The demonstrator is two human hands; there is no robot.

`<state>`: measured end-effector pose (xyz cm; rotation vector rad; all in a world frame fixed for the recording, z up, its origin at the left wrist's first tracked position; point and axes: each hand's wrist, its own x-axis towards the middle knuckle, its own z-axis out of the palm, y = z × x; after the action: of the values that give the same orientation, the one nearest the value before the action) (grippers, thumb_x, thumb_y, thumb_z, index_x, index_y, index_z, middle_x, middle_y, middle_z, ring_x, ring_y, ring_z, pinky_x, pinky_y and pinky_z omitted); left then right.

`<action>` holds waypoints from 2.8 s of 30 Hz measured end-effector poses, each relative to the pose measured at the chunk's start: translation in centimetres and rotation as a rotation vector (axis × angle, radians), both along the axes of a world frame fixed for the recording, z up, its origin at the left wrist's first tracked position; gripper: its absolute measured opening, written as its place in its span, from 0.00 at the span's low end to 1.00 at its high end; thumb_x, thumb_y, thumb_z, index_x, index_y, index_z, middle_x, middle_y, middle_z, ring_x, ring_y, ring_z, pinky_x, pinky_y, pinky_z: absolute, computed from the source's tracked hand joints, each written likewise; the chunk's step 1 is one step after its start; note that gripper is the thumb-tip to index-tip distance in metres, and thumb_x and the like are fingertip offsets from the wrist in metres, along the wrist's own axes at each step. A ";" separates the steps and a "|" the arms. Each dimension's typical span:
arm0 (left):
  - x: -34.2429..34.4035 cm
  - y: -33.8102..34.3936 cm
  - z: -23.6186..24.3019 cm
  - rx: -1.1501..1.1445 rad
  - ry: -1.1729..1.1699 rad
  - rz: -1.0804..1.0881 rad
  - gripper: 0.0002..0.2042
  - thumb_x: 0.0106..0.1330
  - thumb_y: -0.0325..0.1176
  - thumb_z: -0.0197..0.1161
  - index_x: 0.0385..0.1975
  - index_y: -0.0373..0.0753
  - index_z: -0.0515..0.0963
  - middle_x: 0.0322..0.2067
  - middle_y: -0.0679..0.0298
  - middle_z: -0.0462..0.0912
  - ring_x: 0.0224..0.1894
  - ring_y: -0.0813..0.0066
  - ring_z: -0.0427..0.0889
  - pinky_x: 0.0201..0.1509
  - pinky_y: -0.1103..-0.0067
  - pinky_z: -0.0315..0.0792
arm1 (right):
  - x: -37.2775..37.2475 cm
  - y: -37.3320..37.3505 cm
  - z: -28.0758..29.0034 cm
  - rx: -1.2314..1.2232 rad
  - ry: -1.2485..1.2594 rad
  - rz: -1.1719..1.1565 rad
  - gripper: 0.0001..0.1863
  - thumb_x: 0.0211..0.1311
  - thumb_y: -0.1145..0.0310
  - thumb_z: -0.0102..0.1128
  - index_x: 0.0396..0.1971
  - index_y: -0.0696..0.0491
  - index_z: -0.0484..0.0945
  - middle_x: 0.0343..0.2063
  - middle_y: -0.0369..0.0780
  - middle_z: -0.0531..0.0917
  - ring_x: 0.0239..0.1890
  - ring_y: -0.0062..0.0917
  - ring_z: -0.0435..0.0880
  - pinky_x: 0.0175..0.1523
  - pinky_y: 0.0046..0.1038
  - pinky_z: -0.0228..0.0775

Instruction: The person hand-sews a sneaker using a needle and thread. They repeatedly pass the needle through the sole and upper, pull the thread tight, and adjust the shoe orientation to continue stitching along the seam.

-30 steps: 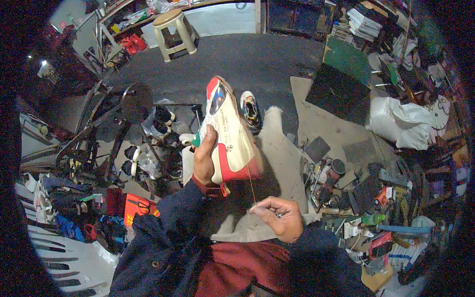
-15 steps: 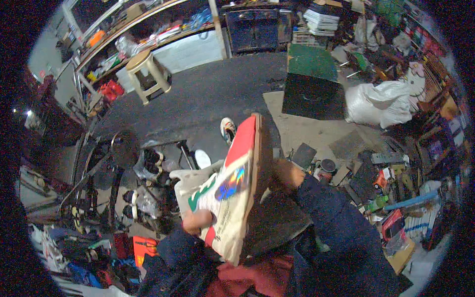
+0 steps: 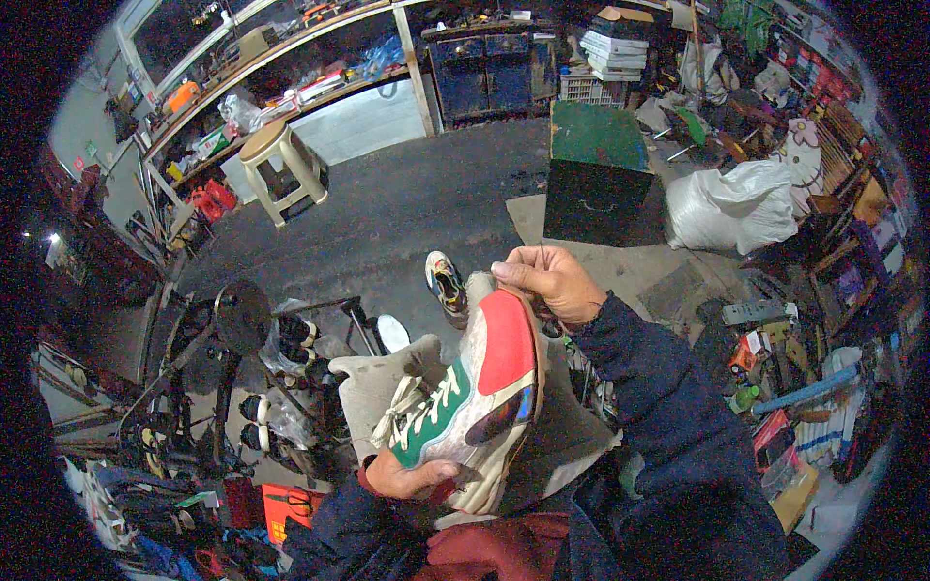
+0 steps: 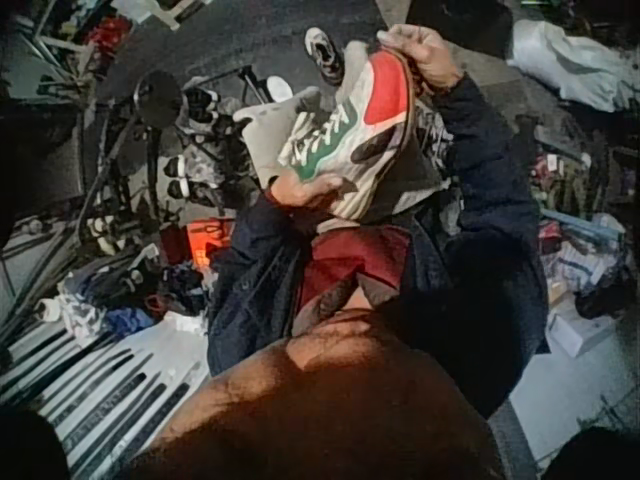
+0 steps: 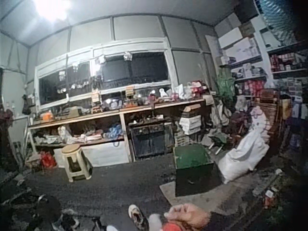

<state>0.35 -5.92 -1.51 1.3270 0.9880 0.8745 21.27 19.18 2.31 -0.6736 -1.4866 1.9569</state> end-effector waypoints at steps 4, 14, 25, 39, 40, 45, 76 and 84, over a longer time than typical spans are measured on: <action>0.5 0.4 0.0 0.095 0.163 0.022 0.25 0.69 0.37 0.65 0.63 0.32 0.70 0.58 0.56 0.78 0.58 0.65 0.75 0.65 0.72 0.66 | 0.0 -0.6 0.0 0.100 -0.007 -0.107 0.09 0.68 0.65 0.63 0.30 0.54 0.80 0.26 0.31 0.82 0.26 0.10 0.76 0.33 0.16 0.67; 0.9 1.5 -0.1 0.416 0.353 0.150 0.20 0.69 0.40 0.63 0.55 0.32 0.76 0.52 0.47 0.80 0.54 0.48 0.77 0.61 0.64 0.69 | 1.1 -3.0 2.4 0.180 -0.069 -0.187 0.08 0.67 0.68 0.63 0.29 0.56 0.80 0.26 0.30 0.81 0.29 0.09 0.75 0.35 0.16 0.66; 0.2 2.0 -2.4 0.344 0.258 0.262 0.27 0.70 0.41 0.64 0.62 0.31 0.69 0.59 0.52 0.75 0.61 0.57 0.72 0.67 0.68 0.63 | 1.8 -7.8 1.4 0.187 -0.319 -0.049 0.11 0.65 0.65 0.66 0.29 0.58 0.82 0.22 0.31 0.81 0.26 0.10 0.76 0.33 0.17 0.66; -1.5 3.0 -5.6 -0.014 -0.476 0.608 0.27 0.70 0.40 0.62 0.65 0.34 0.66 0.56 0.62 0.76 0.56 0.71 0.75 0.62 0.73 0.68 | -0.2 -10.7 -1.9 -0.141 -0.352 0.213 0.09 0.63 0.66 0.69 0.35 0.57 0.87 0.27 0.31 0.84 0.28 0.10 0.75 0.33 0.16 0.65; -1.6 3.0 -5.6 -0.011 -0.446 0.638 0.27 0.69 0.42 0.63 0.63 0.35 0.67 0.49 0.64 0.78 0.48 0.74 0.77 0.54 0.77 0.70 | -0.5 -10.8 -2.1 -0.159 -0.367 0.219 0.09 0.63 0.66 0.69 0.36 0.56 0.87 0.26 0.31 0.84 0.27 0.09 0.75 0.31 0.16 0.63; -2.3 3.0 -5.3 0.010 -0.584 0.613 0.26 0.71 0.40 0.59 0.64 0.33 0.67 0.53 0.60 0.79 0.53 0.69 0.79 0.59 0.73 0.72 | -1.3 -10.9 -2.7 -0.249 -0.287 0.258 0.09 0.63 0.65 0.69 0.36 0.56 0.86 0.25 0.31 0.84 0.23 0.08 0.72 0.27 0.14 0.59; -2.5 4.0 -6.9 -0.054 -0.844 0.663 0.28 0.77 0.49 0.47 0.67 0.31 0.63 0.58 0.50 0.77 0.55 0.57 0.81 0.62 0.64 0.74 | -0.3 -14.1 -4.0 -0.346 -0.242 0.344 0.10 0.61 0.70 0.70 0.39 0.59 0.85 0.27 0.37 0.86 0.19 0.09 0.71 0.24 0.14 0.59; -2.8 4.2 -7.0 -0.075 -0.856 0.640 0.29 0.77 0.49 0.48 0.68 0.33 0.62 0.59 0.49 0.76 0.56 0.55 0.81 0.62 0.62 0.74 | -0.2 -14.1 -4.3 -0.367 -0.211 0.376 0.10 0.62 0.67 0.69 0.39 0.57 0.86 0.29 0.35 0.87 0.25 0.11 0.79 0.28 0.14 0.64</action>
<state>-2.49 -1.74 -8.46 0.4350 0.7247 1.6817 21.09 5.08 -2.00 -0.8229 -1.4710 2.5544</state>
